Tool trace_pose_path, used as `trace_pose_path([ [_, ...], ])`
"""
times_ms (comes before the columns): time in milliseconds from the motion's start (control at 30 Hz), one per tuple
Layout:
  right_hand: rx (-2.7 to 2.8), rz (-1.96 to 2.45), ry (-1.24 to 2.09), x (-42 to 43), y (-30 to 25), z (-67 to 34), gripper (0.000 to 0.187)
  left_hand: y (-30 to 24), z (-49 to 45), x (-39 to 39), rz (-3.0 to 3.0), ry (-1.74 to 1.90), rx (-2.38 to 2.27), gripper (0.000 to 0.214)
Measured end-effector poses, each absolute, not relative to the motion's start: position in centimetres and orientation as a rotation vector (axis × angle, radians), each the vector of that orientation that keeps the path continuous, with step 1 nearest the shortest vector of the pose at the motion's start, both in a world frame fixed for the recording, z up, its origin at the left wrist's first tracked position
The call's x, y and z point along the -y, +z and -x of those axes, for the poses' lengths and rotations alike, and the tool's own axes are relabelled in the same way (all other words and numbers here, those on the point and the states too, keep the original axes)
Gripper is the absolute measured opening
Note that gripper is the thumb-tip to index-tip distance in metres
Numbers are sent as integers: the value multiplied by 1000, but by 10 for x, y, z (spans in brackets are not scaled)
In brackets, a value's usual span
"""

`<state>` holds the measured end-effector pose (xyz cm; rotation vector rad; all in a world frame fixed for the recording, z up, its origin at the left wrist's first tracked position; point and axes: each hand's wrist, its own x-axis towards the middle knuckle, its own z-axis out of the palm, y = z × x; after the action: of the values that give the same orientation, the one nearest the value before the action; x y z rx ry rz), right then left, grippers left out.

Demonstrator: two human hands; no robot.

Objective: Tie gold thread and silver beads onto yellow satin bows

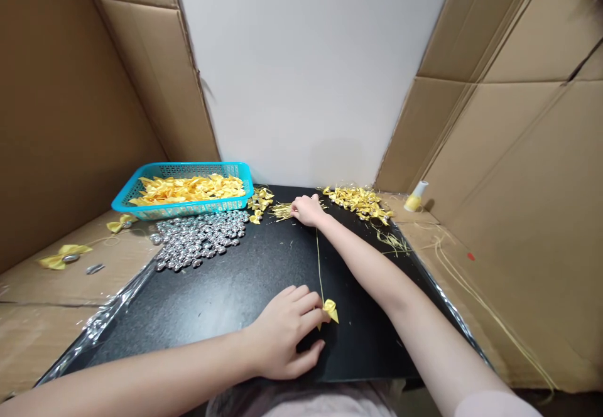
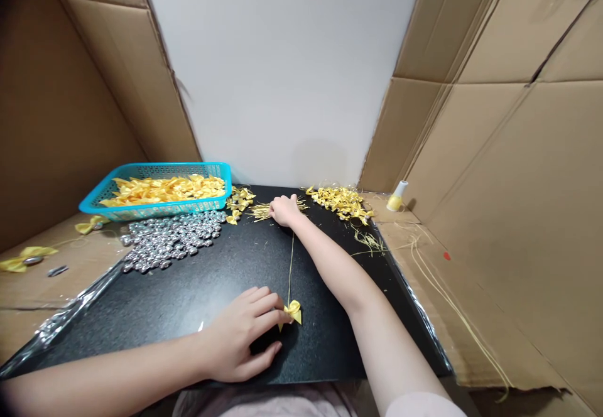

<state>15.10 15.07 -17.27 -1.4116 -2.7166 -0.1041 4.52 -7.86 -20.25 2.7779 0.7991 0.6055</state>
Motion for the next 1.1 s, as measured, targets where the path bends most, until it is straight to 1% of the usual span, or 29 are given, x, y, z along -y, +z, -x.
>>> trace_pose_path([
  [100, 2683, 1411, -92, -149, -169, -153, 35, -202, -44, 78, -2772, 643, -809, 25],
  [200, 2648, 1415, -75, -146, -163, -155, 24, -200, -45, 78, -2769, 693, -815, 23],
  [267, 2615, 1409, -87, -143, -159, -155, 22, -197, -44, 77, -2768, 758, -858, 21],
  [400, 2579, 1381, -172, -134, -148, -155, 21, -188, -38, 66, -2790, 935, -1065, 16],
  [500, 2616, 1342, -233, -127, -138, -156, 20, -176, -25, 48, -2817, 990, -1330, 17],
  [633, 2705, 1313, -267, -115, -124, -161, 20, -158, -6, 20, -2818, 861, -1736, 21],
  [767, 2763, 1276, -261, -88, -112, -172, 17, -140, 0, 5, -2837, 740, -1969, 24],
  [900, 2775, 1230, -267, -56, -103, -185, 18, -123, -12, 3, -2823, 437, -2013, 18],
  [967, 2764, 1226, -281, -43, -101, -191, 18, -116, -21, 3, -2777, 291, -1974, 21],
  [1100, 2739, 1227, -277, -25, -106, -203, 16, -111, -33, 5, -2682, 153, -1948, 26],
])
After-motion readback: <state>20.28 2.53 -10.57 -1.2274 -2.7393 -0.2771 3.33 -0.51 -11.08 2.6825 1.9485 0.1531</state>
